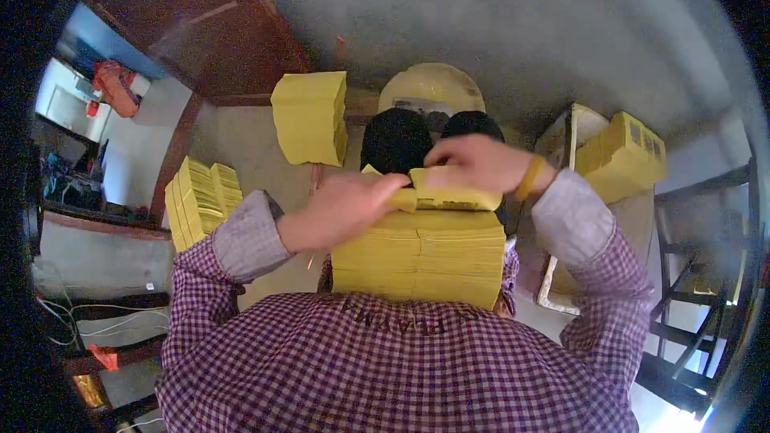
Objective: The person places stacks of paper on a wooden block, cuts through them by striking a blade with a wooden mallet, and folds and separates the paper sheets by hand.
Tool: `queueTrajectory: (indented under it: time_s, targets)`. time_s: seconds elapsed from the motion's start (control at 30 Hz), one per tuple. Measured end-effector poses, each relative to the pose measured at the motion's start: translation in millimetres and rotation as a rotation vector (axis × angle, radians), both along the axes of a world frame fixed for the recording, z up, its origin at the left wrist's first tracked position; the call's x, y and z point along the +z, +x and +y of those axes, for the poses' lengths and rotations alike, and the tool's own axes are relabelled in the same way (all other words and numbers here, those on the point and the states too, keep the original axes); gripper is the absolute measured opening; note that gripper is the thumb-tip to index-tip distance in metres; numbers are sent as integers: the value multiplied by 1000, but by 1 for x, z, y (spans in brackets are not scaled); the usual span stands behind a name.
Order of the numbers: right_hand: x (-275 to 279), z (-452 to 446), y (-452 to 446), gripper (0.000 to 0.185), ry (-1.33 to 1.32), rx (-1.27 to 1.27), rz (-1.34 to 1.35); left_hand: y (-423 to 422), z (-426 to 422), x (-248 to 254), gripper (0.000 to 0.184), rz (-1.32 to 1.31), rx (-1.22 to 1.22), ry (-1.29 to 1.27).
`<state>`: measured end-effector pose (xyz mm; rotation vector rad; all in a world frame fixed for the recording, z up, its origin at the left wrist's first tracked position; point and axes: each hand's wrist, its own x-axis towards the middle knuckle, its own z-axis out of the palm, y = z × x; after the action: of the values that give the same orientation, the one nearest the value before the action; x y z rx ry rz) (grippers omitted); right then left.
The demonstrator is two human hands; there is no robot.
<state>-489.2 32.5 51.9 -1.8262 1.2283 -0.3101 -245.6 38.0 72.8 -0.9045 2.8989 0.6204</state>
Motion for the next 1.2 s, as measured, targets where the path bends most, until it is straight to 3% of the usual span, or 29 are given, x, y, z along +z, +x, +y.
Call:
queueTrajectory:
  time_s: [0.03, 0.07, 0.1, 0.13, 0.2, 0.23, 0.27, 0.33, 0.37, 0.53, 0.6, 0.63, 0.67, 0.73, 0.8, 0.87, 0.9, 0.97, 1.1, 1.2]
  targets:
    - [1, -6, -7, 46, 104, -150, -364, 4, -7, -3, 22, 4, -1, -6]
    - [12, -10, -24, 64, 251, -234, -394, 10, -20, -11, 25, 217, 69, 102]
    - [1, -12, -37, 74, 360, -341, -708, 13, -32, -17, 27, 432, 140, 210]
    - [-8, -16, -39, 84, 468, -440, -1025, 13, -40, -19, 27, 436, 141, 200]
    - [-23, -11, -24, 93, 346, -553, -1240, 12, -51, -20, 30, 907, 474, 881]
    - [-29, -11, -22, 94, 516, -439, -1292, 7, -52, -12, 33, 994, 510, 993]
    - [-36, -7, -16, 83, 526, -349, -1314, 1, -53, -16, 33, 996, 505, 986]
    - [-14, 2, 16, 63, 268, -494, -1135, -11, -53, -36, 36, 1226, 596, 1295]
    - [-20, -8, 16, 44, 241, -528, -1052, -14, -52, -43, 38, 1228, 568, 1336]
    - [10, -14, -4, 35, 89, -512, -823, -11, -44, -46, 37, 950, 495, 1045]
    - [34, -12, -17, 36, -301, -231, -191, 1, -36, -34, 42, 580, 491, -62]
    - [43, -9, -18, 35, -501, -128, 160, 4, -32, -20, 46, 645, 341, -353]
    - [48, -5, -14, 35, -497, -131, 158, 2, -27, -5, 46, 642, 339, -349]
    - [54, 3, 6, 34, -477, 176, 450, -10, -14, 20, 47, 548, 34, -597]
    - [43, 9, 21, 32, -497, 302, 422, -22, -22, 12, 45, 585, -61, -576]
    - [38, 15, 28, 30, -368, 249, 443, -23, -24, 10, 45, 101, 79, 88]
    - [37, 15, 25, 30, -368, 249, 442, -22, -27, 2, 42, 295, 20, -23]
    - [32, 15, 14, 26, -305, 68, 67, -22, -32, -11, 38, 277, -19, -12]
    - [39, 17, 9, 22, -268, 133, 250, -26, -34, -9, 28, 275, -112, 15]
    - [34, 18, 10, 20, -463, 186, 238, -31, -38, -6, 25, 260, -152, 83]
